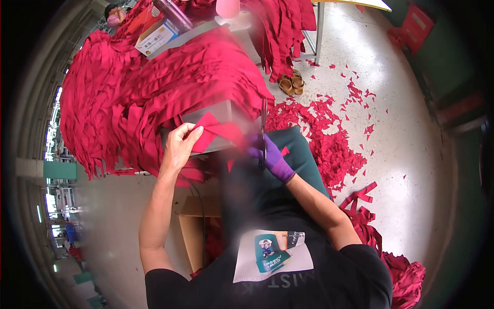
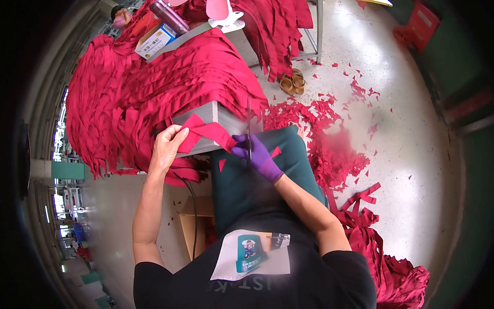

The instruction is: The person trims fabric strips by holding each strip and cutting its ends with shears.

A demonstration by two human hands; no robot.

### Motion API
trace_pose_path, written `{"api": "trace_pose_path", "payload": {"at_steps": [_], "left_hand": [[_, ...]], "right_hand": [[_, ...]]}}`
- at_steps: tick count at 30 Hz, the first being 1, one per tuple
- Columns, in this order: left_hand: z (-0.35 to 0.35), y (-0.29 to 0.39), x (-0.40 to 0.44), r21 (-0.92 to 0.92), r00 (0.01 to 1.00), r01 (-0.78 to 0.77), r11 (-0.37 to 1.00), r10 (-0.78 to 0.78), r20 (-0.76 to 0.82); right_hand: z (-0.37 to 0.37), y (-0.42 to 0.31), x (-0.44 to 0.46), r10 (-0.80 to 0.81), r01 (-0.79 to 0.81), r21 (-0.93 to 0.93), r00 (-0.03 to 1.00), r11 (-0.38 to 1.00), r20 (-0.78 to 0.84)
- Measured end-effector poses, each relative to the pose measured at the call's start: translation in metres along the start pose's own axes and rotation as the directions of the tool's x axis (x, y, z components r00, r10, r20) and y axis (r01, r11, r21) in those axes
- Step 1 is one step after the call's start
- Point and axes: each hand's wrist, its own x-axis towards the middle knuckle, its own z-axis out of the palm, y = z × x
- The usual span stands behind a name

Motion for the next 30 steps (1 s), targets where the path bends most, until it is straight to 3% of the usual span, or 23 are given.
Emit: {"api": "trace_pose_path", "payload": {"at_steps": [2,6,8,10,13,14,17,20,24,27,30], "left_hand": [[-0.002,-0.004,-0.001,0.004,0.999,0.030,1.000,-0.030,0.021],[0.000,-0.001,-0.013,-0.146,1.000,-0.009,0.989,0.011,0.013],[-0.002,-0.004,-0.018,-0.192,0.999,-0.030,0.981,0.035,0.020],[-0.002,-0.006,-0.022,-0.239,0.999,-0.048,0.970,0.050,0.002],[-0.002,-0.007,-0.026,-0.291,0.998,-0.067,0.954,0.066,-0.014],[-0.002,-0.007,-0.028,-0.291,0.997,-0.072,0.954,0.069,-0.020],[-0.001,-0.005,-0.031,-0.317,0.995,-0.099,0.943,0.094,-0.031],[-0.002,0.006,-0.035,-0.322,0.988,-0.155,0.934,0.151,-0.038],[-0.003,0.019,-0.041,-0.205,0.969,-0.248,0.947,0.241,-0.062],[-0.002,0.022,-0.041,-0.075,0.925,-0.374,0.924,0.367,-0.095],[-0.003,0.030,-0.047,-0.128,0.931,-0.356,0.926,0.339,-0.133]], "right_hand": [[-0.001,-0.002,-0.005,-0.012,0.015,-0.036,0.997,0.999,0.079],[-0.009,-0.005,-0.011,-0.010,-0.029,0.181,0.977,0.983,0.212],[-0.009,-0.020,-0.020,-0.109,0.097,0.065,0.974,0.993,0.200],[-0.008,-0.035,-0.034,-0.048,0.013,0.207,0.986,0.978,0.163],[-0.001,-0.068,-0.045,0.042,-0.149,0.423,0.967,0.894,0.251],[-0.001,-0.072,-0.047,0.069,-0.164,0.401,0.968,0.901,0.240],[0.011,-0.083,-0.040,0.139,-0.140,0.162,0.990,0.977,0.014],[0.020,-0.082,-0.029,0.035,-0.035,0.015,0.999,0.999,-0.016],[0.055,-0.073,-0.011,-0.244,0.243,0.013,0.969,0.970,0.033],[0.077,-0.092,-0.013,-0.011,0.015,-0.029,0.992,0.999,0.125],[0.082,-0.086,-0.022,0.122,-0.140,0.079,0.973,0.987,0.197]]}}
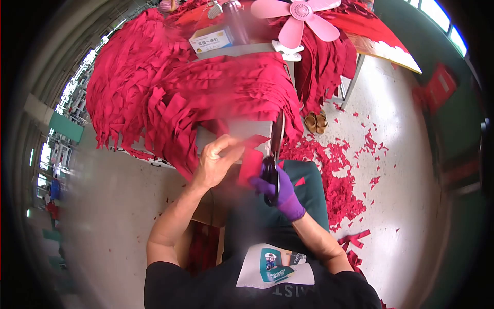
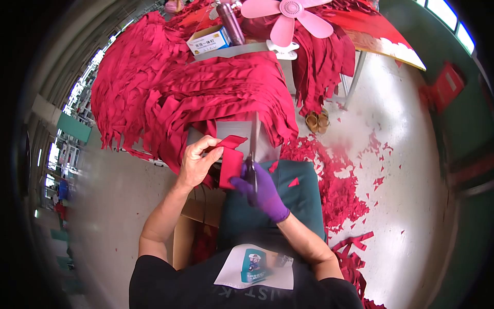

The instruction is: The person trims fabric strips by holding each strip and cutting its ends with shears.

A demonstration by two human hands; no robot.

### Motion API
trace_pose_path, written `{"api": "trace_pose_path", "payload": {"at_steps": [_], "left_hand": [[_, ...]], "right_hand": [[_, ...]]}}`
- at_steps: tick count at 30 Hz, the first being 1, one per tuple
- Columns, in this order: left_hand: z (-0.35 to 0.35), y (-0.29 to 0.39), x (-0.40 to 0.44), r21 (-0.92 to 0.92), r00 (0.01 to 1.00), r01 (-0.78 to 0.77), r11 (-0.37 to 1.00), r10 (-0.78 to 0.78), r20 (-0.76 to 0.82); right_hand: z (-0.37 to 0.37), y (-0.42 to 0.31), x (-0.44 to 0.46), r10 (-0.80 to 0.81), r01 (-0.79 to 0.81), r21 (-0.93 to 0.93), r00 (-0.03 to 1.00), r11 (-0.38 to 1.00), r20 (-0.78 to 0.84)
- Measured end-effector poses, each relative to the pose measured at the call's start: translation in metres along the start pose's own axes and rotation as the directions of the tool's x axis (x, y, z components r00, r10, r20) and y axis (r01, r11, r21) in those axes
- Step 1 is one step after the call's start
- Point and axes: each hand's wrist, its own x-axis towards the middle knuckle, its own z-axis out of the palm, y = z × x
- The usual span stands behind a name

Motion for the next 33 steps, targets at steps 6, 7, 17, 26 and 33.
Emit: {"api": "trace_pose_path", "payload": {"at_steps": [6,7,17,26,33], "left_hand": [[-0.001,-0.026,-0.015,-0.030,0.998,0.061,0.998,-0.061,-0.001],[0.002,-0.031,-0.016,-0.053,0.999,0.037,0.998,-0.039,-0.028],[0.016,-0.002,-0.040,-0.164,0.979,-0.115,0.980,0.083,-0.187],[0.011,-0.014,-0.044,0.208,0.825,-0.538,0.817,0.560,-0.068],[0.005,-0.030,-0.044,0.263,0.746,-0.643,0.719,0.666,0.003]], "right_hand": [[-0.037,0.035,-0.030,-0.082,0.083,-0.284,0.997,0.955,0.016],[-0.045,0.043,-0.033,-0.160,0.155,-0.347,0.987,0.925,0.015],[0.000,-0.005,0.013,-0.192,0.199,-0.201,0.980,0.959,0.055],[-0.011,0.010,0.025,-0.404,0.467,-0.815,0.856,0.341,0.321],[-0.018,0.022,0.033,-0.322,0.437,-0.766,0.894,0.471,0.311]]}}
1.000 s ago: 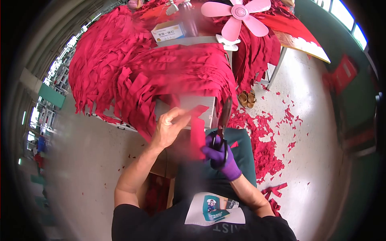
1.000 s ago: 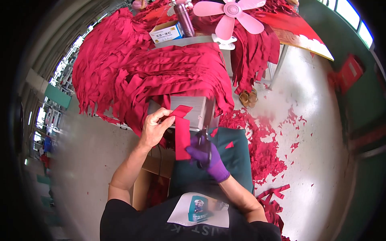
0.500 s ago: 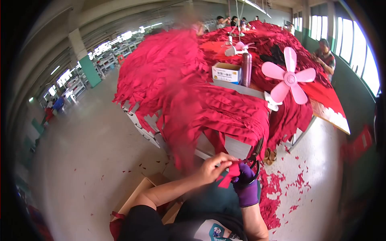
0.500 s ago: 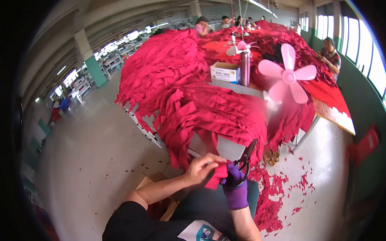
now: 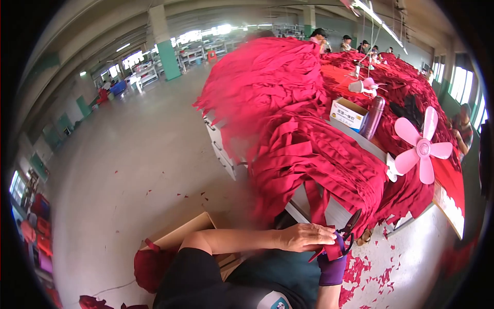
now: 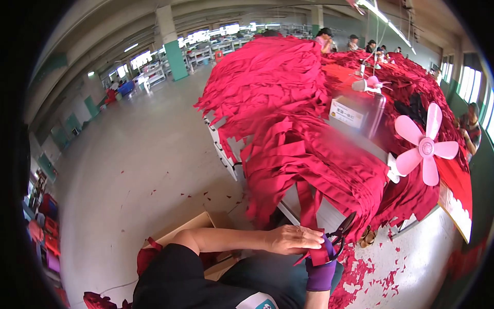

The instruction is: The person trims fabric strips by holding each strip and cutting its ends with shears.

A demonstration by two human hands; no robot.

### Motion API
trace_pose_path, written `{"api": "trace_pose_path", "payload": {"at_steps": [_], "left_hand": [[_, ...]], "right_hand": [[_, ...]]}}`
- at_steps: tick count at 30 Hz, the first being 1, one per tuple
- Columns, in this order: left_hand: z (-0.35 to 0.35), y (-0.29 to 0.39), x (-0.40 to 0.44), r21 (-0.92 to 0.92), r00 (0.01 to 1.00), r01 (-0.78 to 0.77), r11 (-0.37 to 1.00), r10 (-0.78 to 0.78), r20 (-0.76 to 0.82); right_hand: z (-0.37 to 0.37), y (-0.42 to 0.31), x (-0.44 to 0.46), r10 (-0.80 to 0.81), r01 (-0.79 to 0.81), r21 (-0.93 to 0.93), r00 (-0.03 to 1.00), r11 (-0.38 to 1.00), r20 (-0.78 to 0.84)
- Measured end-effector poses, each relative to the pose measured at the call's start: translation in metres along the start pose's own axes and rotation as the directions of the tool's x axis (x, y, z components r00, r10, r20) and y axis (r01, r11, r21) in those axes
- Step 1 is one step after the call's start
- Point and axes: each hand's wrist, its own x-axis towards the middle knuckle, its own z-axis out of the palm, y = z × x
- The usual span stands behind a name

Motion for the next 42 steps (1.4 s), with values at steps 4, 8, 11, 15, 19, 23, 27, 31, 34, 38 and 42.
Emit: {"api": "trace_pose_path", "payload": {"at_steps": [4,8,11,15,19,23,27,31,34,38,42], "left_hand": [[-0.005,-0.001,-0.002,-0.023,0.999,0.028,0.999,-0.028,0.030],[-0.006,0.006,0.000,-0.100,0.978,0.207,0.973,-0.207,0.010],[-0.011,0.014,0.005,-0.239,0.881,0.463,0.854,-0.473,0.015],[-0.002,0.005,0.002,-0.543,0.684,0.572,0.615,-0.723,-0.098],[-0.008,0.001,0.005,-0.670,0.568,0.520,0.530,-0.800,-0.193],[-0.004,0.007,0.003,-0.725,0.546,0.477,0.497,-0.814,-0.198],[0.003,0.016,0.000,-0.822,0.620,0.382,0.421,-0.777,-0.110],[0.017,0.015,-0.009,-0.911,0.717,0.302,0.280,-0.697,0.024],[0.012,0.025,-0.009,-0.791,0.701,0.477,0.384,-0.709,0.078],[-0.006,0.041,-0.006,-0.617,0.686,0.621,0.483,-0.715,0.130],[-0.003,0.040,-0.016,-0.561,0.687,0.638,0.527,-0.718,0.107]], "right_hand": [[0.002,-0.012,0.007,0.054,-0.063,0.164,0.997,0.984,0.063],[0.003,-0.033,0.013,-0.176,0.176,-0.049,0.984,0.983,-0.005],[0.013,-0.010,0.004,0.234,-0.226,0.631,0.969,0.742,0.072],[0.010,-0.025,0.011,0.528,-0.410,0.911,0.764,-0.045,0.371],[0.009,-0.055,0.010,0.570,-0.403,0.878,0.798,0.258,0.198],[0.002,-0.069,0.005,0.453,-0.264,0.723,0.888,0.639,-0.076],[0.002,-0.057,0.002,0.191,-0.043,0.540,0.956,0.840,-0.221],[0.007,-0.060,-0.003,0.201,-0.090,0.458,0.959,0.884,-0.200],[0.006,-0.066,-0.006,0.298,-0.175,0.468,0.933,0.866,-0.202],[0.009,-0.076,-0.003,0.199,-0.044,0.441,0.929,0.896,-0.313],[0.011,-0.075,-0.007,0.218,-0.051,0.443,0.917,0.895,-0.333]]}}
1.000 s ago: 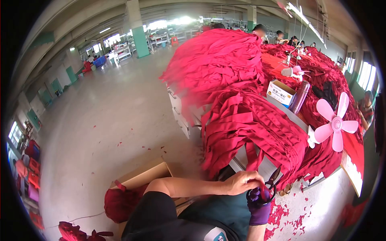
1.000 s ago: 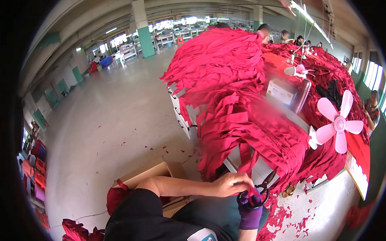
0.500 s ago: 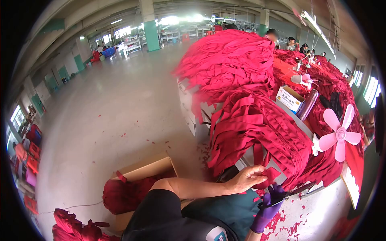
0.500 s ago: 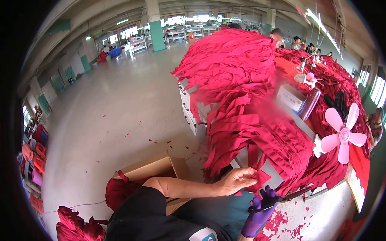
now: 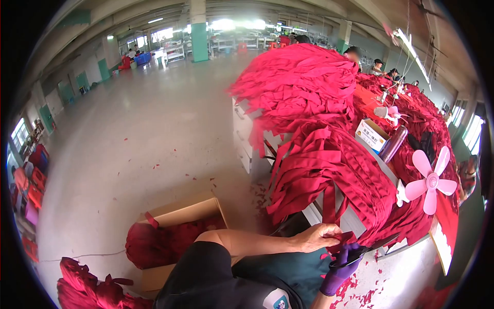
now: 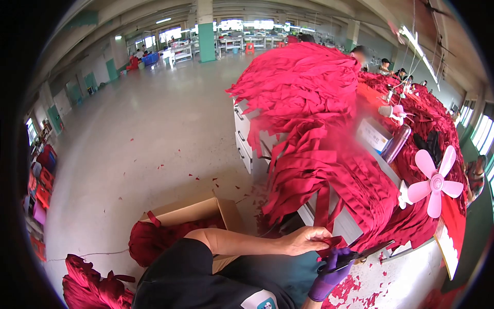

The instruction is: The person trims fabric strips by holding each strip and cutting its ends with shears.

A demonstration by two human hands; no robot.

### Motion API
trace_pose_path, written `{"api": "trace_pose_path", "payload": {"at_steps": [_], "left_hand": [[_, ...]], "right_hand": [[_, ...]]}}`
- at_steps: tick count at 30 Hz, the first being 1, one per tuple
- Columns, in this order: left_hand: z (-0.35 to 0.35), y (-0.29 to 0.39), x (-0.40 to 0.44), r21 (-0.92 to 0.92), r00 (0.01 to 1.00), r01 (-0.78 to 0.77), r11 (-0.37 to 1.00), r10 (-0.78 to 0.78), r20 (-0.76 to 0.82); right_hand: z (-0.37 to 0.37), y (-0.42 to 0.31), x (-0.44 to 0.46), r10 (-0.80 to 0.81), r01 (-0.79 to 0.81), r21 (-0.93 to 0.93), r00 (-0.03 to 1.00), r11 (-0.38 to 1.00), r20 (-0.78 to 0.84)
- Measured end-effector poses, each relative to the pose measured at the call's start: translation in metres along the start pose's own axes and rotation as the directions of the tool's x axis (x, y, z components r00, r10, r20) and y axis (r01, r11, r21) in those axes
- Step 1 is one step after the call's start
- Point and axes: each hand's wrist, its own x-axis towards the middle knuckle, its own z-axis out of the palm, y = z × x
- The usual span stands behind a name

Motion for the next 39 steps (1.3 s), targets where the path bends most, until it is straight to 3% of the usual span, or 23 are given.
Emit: {"api": "trace_pose_path", "payload": {"at_steps": [4,7,10,13,16,17,20,23,29,39], "left_hand": [[-0.002,-0.003,-0.007,0.050,0.999,-0.005,0.999,0.008,-0.053],[-0.003,-0.010,-0.009,-0.044,0.998,0.020,0.999,-0.023,-0.064],[-0.004,-0.016,-0.008,-0.068,0.997,0.040,0.997,-0.044,-0.070],[-0.005,-0.007,-0.010,-0.023,0.990,0.139,0.990,-0.139,-0.009],[0.000,-0.007,-0.012,-0.008,1.000,0.014,1.000,-0.014,0.005],[-0.001,-0.006,-0.012,0.090,0.999,0.044,0.995,-0.045,0.010],[-0.001,-0.003,-0.011,0.046,0.995,0.089,0.995,-0.092,0.049],[0.001,-0.008,-0.007,0.072,0.999,0.017,0.997,-0.020,0.046],[0.002,-0.014,-0.005,0.300,1.000,0.014,0.954,-0.009,-0.017],[-0.008,-0.013,-0.004,0.204,0.999,0.045,0.978,-0.049,0.011]], "right_hand": [[0.005,-0.018,-0.004,0.175,-0.176,0.013,0.984,0.984,0.023],[0.004,-0.009,-0.005,0.189,-0.192,0.087,0.981,0.978,0.046],[0.007,-0.009,-0.011,0.093,-0.093,-0.002,0.993,0.996,0.078],[-0.003,0.006,-0.014,0.155,-0.156,0.005,0.983,0.988,0.098],[-0.007,0.023,-0.005,0.103,-0.103,-0.008,0.993,0.995,0.053],[-0.008,0.023,-0.005,0.103,-0.105,0.035,0.993,0.994,0.049],[-0.010,0.012,-0.007,0.120,-0.122,0.067,0.992,0.990,0.035],[-0.008,0.004,-0.007,0.088,-0.089,0.033,0.996,0.996,0.035],[-0.017,0.027,-0.001,0.071,-0.071,-0.046,0.997,0.996,0.003],[-0.010,0.021,0.001,0.091,-0.091,0.004,0.995,0.996,-0.043]]}}
